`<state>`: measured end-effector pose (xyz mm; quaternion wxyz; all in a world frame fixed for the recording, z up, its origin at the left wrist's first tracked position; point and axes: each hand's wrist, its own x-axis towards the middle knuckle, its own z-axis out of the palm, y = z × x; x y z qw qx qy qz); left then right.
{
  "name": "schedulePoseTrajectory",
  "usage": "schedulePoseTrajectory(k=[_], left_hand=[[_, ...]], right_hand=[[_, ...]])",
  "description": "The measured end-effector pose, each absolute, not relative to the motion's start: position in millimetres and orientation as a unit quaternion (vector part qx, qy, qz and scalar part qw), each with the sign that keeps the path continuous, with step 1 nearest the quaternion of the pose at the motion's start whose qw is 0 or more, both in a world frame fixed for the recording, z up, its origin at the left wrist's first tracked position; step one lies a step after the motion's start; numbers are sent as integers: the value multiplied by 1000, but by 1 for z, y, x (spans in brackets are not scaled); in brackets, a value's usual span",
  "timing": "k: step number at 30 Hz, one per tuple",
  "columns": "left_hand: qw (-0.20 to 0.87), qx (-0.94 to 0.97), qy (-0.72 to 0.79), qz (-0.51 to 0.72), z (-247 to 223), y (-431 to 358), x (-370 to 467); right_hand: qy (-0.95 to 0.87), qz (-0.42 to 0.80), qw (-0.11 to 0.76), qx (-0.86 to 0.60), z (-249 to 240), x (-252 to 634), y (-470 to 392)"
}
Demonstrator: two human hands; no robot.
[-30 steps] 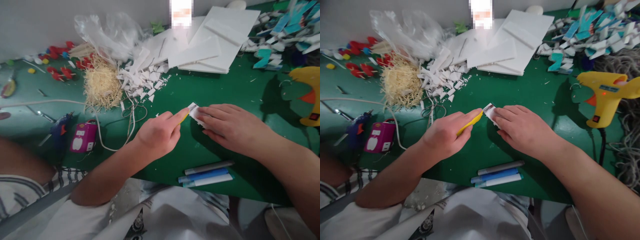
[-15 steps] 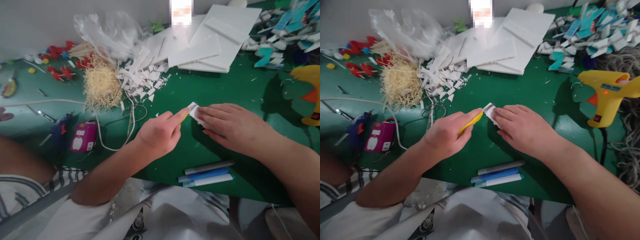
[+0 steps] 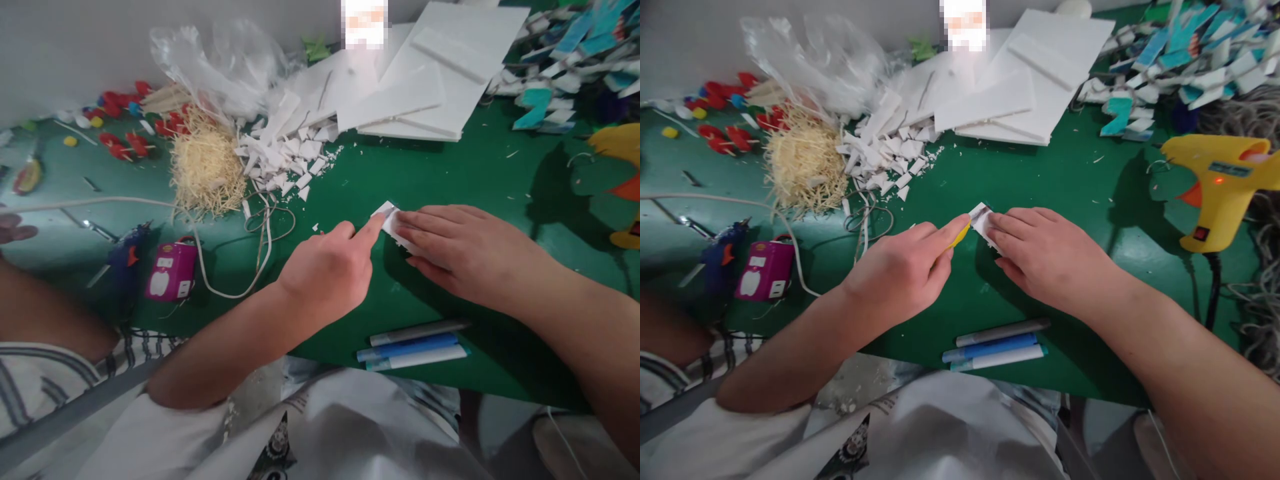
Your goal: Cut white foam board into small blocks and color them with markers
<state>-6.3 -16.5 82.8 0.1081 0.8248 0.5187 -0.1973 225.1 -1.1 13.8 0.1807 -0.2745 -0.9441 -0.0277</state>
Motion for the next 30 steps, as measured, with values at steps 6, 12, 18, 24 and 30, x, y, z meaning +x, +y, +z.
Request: schedulePoseTrajectory(k=[6,12,18,24,30], left_hand=[[106,823,514,-219,88,-20,3],[104,821,512,-230,87,-21,4],[106,825,501,-239,86,-20,3],[102,829,500,-229,88,-20,3],[85,834,503,-211,83,-23,3]], right_hand=[[-944,-17,176,-280,13,226,-2],[-930,-8,192,-314,13,227,0],[-891,34,217,-397,2,228,7],[-898,96,190,-386,-6,222,21],[-881,149,216,-393,-14,216,26]])
